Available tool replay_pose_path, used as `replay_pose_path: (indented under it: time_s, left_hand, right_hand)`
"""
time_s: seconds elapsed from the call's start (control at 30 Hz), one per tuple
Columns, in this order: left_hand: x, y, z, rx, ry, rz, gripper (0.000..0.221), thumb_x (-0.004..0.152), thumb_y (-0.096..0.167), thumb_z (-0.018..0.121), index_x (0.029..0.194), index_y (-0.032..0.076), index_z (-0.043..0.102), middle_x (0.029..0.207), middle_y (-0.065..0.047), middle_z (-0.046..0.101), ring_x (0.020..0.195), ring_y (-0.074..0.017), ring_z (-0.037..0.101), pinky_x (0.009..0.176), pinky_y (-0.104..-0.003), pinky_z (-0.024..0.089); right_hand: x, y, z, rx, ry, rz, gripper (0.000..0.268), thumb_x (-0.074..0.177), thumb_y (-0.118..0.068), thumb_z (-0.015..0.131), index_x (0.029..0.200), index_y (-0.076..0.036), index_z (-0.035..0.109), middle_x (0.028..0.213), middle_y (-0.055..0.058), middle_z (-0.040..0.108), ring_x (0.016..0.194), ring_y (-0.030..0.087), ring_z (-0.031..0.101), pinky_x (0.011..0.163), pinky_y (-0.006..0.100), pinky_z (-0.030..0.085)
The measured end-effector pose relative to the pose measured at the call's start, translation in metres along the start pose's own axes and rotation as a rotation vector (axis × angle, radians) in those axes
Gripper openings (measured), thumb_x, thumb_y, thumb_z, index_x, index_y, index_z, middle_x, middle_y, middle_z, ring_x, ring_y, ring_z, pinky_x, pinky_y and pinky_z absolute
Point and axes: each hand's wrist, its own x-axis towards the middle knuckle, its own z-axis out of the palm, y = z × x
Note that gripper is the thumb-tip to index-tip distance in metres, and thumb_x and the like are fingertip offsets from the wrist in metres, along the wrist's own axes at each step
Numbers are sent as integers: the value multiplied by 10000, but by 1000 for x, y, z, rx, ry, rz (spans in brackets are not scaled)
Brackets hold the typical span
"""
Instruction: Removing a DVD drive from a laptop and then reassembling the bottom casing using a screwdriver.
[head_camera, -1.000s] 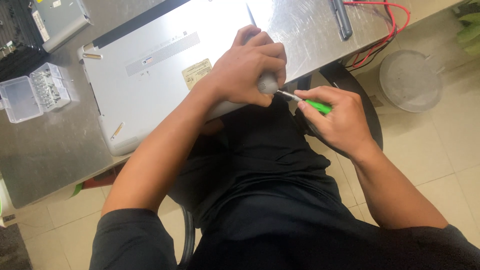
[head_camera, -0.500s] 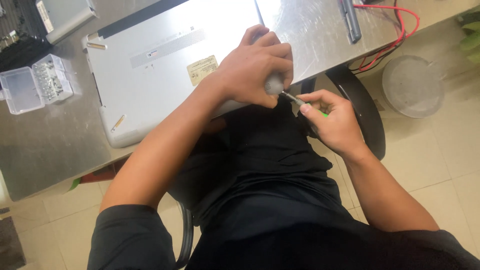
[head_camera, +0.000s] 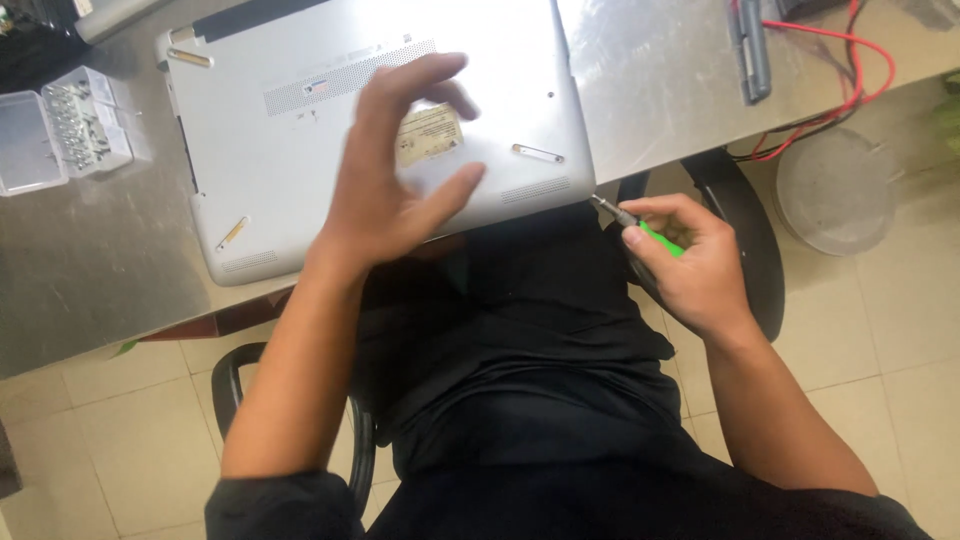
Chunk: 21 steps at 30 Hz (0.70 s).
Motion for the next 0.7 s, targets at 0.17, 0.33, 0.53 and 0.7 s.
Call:
replay_pose_path:
  time_s: [0.17, 0.33, 0.53, 0.7]
  left_hand:
    - [-30, 31, 49, 30, 252, -86, 130, 992, 100, 666, 1114, 83, 624, 965, -63, 673, 863, -276, 629, 901, -426, 444]
    - [-52, 41, 136, -560, 129, -438, 53, 979, 167, 687, 1028, 153, 701, 873, 43, 669, 774, -125, 607, 800, -306, 460]
    - [-75, -12, 191, -1094, 339, -965, 333, 1021, 260, 609, 1194, -21, 657, 807, -90, 666, 694, -150, 628, 697, -266, 560]
    - [-47, 17, 118, -832, -153, -782, 173, 993, 275, 636, 961, 131, 726, 767, 0, 708, 723, -66, 632, 770, -235, 505]
  right_hand:
    - [4, 1, 0, 21, -56, 66, 183, 986, -86, 673, 1166, -73, 707, 930, 19, 693, 838, 72, 621, 822, 210, 498]
    - [9, -7, -6, -60, -112, 135, 180, 991, -136, 671, 1145, -55, 720, 947, 44, 730, 851, 93, 645, 803, 232, 506]
    - [22, -16, -20, -187, -217, -1, 164, 973, -79, 684, 1121, -23, 727, 1059, 80, 758, 958, 136, 674, 880, 259, 504]
    - [26, -6, -24, -137, -237, 217, 129, 971, -109, 679, 1068, -45, 734, 757, 46, 635, 678, 113, 539, 671, 246, 448]
